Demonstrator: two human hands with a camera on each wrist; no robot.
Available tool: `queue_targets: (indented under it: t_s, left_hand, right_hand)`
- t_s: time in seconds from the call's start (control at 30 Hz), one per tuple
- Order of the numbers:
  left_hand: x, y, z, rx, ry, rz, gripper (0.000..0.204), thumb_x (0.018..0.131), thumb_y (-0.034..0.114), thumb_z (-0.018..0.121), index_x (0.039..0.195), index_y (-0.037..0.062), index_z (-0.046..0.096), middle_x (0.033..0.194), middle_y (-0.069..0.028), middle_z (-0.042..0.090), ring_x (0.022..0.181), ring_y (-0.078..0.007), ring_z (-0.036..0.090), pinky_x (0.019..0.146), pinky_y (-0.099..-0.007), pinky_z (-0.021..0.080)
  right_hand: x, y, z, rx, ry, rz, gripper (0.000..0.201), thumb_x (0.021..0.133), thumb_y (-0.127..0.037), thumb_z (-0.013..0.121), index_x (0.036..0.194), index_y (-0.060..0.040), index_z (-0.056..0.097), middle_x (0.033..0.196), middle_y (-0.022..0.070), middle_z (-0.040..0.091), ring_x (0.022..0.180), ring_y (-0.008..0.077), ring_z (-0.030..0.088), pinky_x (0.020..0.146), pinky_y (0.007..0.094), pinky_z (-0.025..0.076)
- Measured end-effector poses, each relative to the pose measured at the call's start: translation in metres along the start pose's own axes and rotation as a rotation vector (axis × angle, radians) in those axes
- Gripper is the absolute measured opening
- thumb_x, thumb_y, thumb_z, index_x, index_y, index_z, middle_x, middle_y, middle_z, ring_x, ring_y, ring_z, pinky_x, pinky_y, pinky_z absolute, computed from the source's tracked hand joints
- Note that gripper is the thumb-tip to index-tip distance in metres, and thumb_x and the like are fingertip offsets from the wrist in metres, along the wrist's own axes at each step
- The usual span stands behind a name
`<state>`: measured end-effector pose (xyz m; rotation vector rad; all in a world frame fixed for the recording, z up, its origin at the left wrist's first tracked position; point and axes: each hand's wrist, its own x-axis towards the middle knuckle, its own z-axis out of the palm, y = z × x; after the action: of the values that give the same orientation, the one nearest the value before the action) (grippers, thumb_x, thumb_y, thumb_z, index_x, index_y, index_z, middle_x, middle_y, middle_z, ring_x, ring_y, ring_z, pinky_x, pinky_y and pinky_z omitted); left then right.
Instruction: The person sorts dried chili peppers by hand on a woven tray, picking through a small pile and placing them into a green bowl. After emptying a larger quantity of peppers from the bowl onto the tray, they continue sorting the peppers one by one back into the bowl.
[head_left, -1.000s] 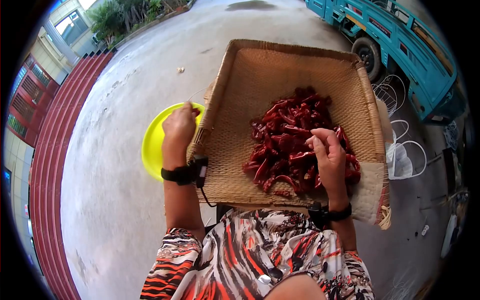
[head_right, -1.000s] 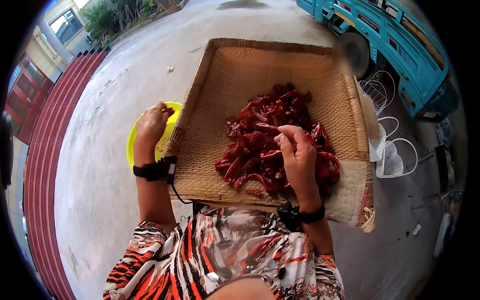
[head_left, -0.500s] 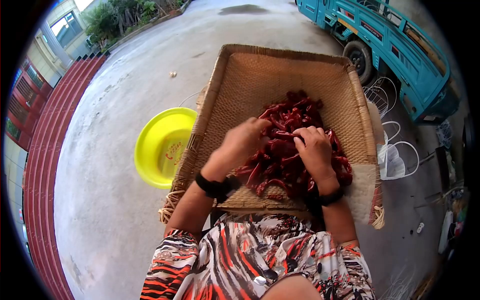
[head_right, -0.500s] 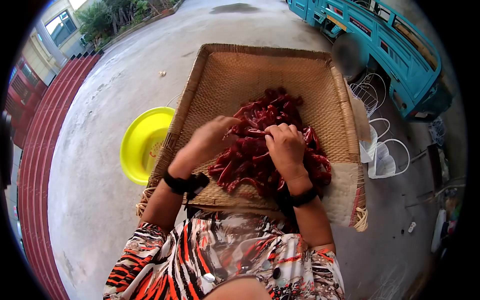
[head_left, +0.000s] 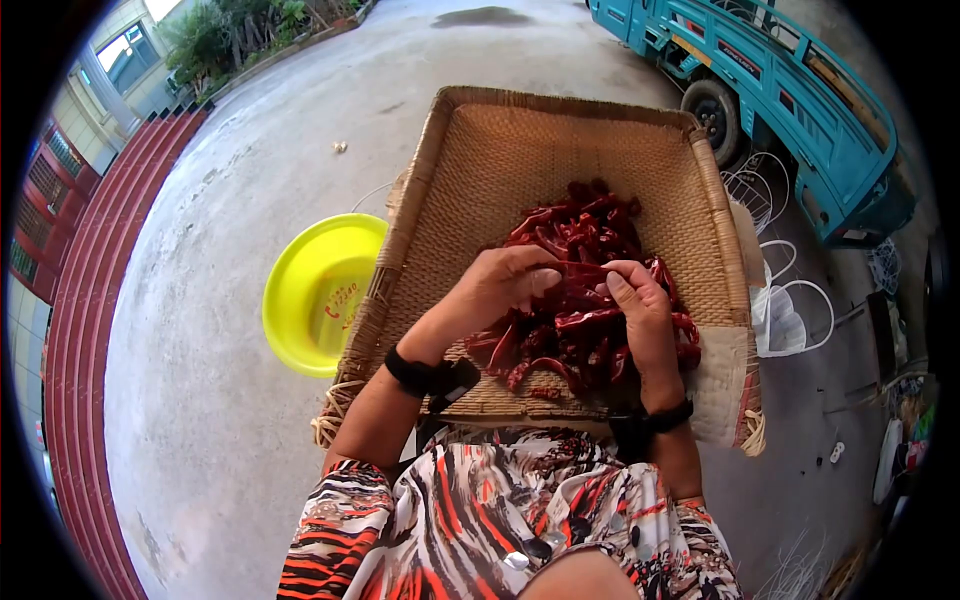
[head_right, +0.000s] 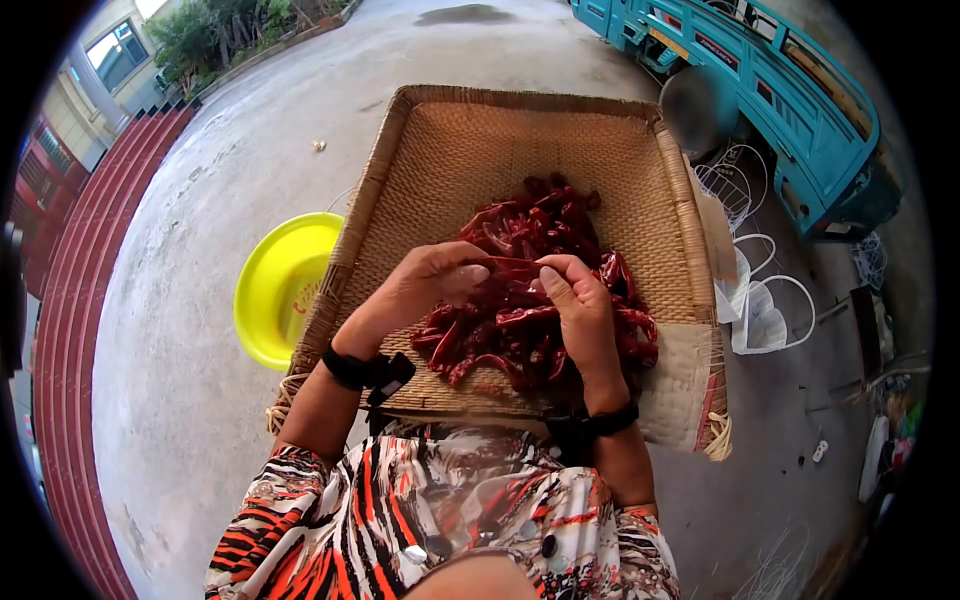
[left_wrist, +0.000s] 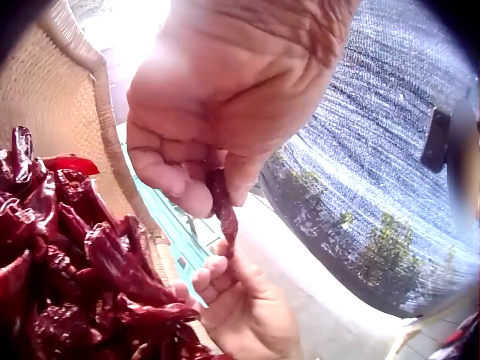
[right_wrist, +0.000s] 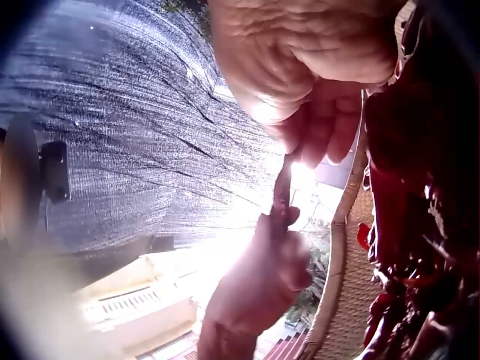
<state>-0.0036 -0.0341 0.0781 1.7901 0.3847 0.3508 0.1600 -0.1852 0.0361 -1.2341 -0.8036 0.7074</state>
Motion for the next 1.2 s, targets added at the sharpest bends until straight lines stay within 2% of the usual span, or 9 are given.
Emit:
queue_targets:
  t_s: [0.2,0.43,0.53,0.63,0.7,0.77,0.87,1.03,1.2]
  left_hand:
    - [-0.017,0.016,-0.042,0.527,0.323,0.177,0.021,0.095,0.021,0.064,0.102,0.0014,0.066,0.078,-0.0043,0.063,0.072,-0.0125,0.061,0.064,-0.0292,0.049]
    - [-0.055,0.001,-0.125,1.245,0.697,-0.58,0.038,0.085,0.043,0.062,0.1,0.0093,0.069,0.097,-0.0147,0.07,0.096,-0.0309,0.067,0.079,-0.0439,0.05]
    - [-0.064,0.006,-0.125,1.306,0.771,-0.606,0.043,0.086,0.035,0.062,0.12,0.008,0.063,0.105,-0.0164,0.069,0.1,-0.0313,0.066,0.085,-0.042,0.05]
    - [-0.051,0.027,-0.096,0.798,0.541,-0.359,0.042,0.088,0.023,0.063,0.128,0.0087,0.059,0.107,-0.016,0.069,0.099,-0.0281,0.067,0.085,-0.036,0.052]
    - [-0.034,-0.02,-0.09,0.437,0.235,0.083,0.045,0.087,0.017,0.068,0.129,0.0047,0.056,0.108,-0.0135,0.068,0.099,-0.0203,0.066,0.084,-0.0295,0.052]
    - [-0.014,0.015,-0.04,0.647,0.081,-0.087,0.051,0.088,0.021,0.069,0.133,0.0037,0.053,0.108,-0.0183,0.068,0.099,-0.0245,0.067,0.086,-0.0338,0.052]
    - [-0.004,-0.005,-0.009,0.612,0.093,0.129,0.041,0.091,0.026,0.067,0.122,0.0004,0.057,0.093,-0.0166,0.07,0.086,-0.0245,0.069,0.073,-0.0358,0.053]
    - [0.002,-0.013,-0.006,-0.142,-0.181,0.014,0.019,0.1,0.019,0.057,0.105,0.0012,0.058,0.084,-0.0045,0.067,0.071,-0.0103,0.066,0.063,-0.0256,0.053]
    - [-0.01,0.015,-0.015,-0.206,0.005,-0.023,0.017,0.1,0.019,0.057,0.106,0.0033,0.06,0.08,0.0004,0.063,0.071,-0.0078,0.064,0.063,-0.0226,0.053]
  right_hand:
    - [-0.004,0.0,-0.001,-0.469,0.093,-0.236,0.015,0.092,-0.015,0.066,0.104,-0.0065,0.065,0.089,0.001,0.063,0.083,0.0126,0.059,0.074,0.0283,0.047]
    - [-0.005,0.004,-0.005,-1.181,0.054,-0.455,0.016,0.079,-0.016,0.073,0.094,-0.0118,0.068,0.09,0.0054,0.063,0.092,0.0272,0.056,0.087,0.041,0.043]
    - [-0.005,0.003,-0.005,-1.264,0.027,-0.448,0.017,0.078,-0.016,0.075,0.093,-0.0125,0.067,0.089,0.0049,0.063,0.092,0.0272,0.057,0.089,0.0415,0.043]
    - [-0.004,0.004,-0.002,-1.253,0.035,-0.404,0.018,0.077,-0.015,0.075,0.093,-0.0125,0.066,0.089,0.0045,0.063,0.092,0.0271,0.057,0.09,0.0417,0.042]
    - [-0.003,0.005,-0.002,-1.231,0.041,-0.359,0.018,0.079,-0.013,0.073,0.094,-0.0112,0.064,0.089,0.0049,0.065,0.092,0.0275,0.059,0.092,0.0415,0.042]
    - [-0.005,0.001,0.002,-1.056,0.093,-0.348,0.016,0.08,-0.011,0.072,0.094,-0.0103,0.063,0.091,0.0056,0.067,0.092,0.0296,0.06,0.094,0.0423,0.042]
    - [-0.008,-0.008,0.005,-0.81,0.117,-0.267,0.017,0.085,-0.009,0.069,0.1,-0.007,0.063,0.092,0.005,0.068,0.086,0.0196,0.063,0.086,0.0329,0.046]
    - [-0.011,-0.002,-0.003,-0.275,0.077,-0.129,0.018,0.091,-0.01,0.067,0.108,-0.0039,0.063,0.09,0.0032,0.065,0.081,0.0066,0.057,0.073,0.0218,0.046]
    - [-0.019,-0.021,0.0,-0.367,0.041,-0.101,0.016,0.091,-0.012,0.067,0.106,-0.0073,0.064,0.094,0.0042,0.065,0.085,0.0112,0.059,0.079,0.0253,0.046]
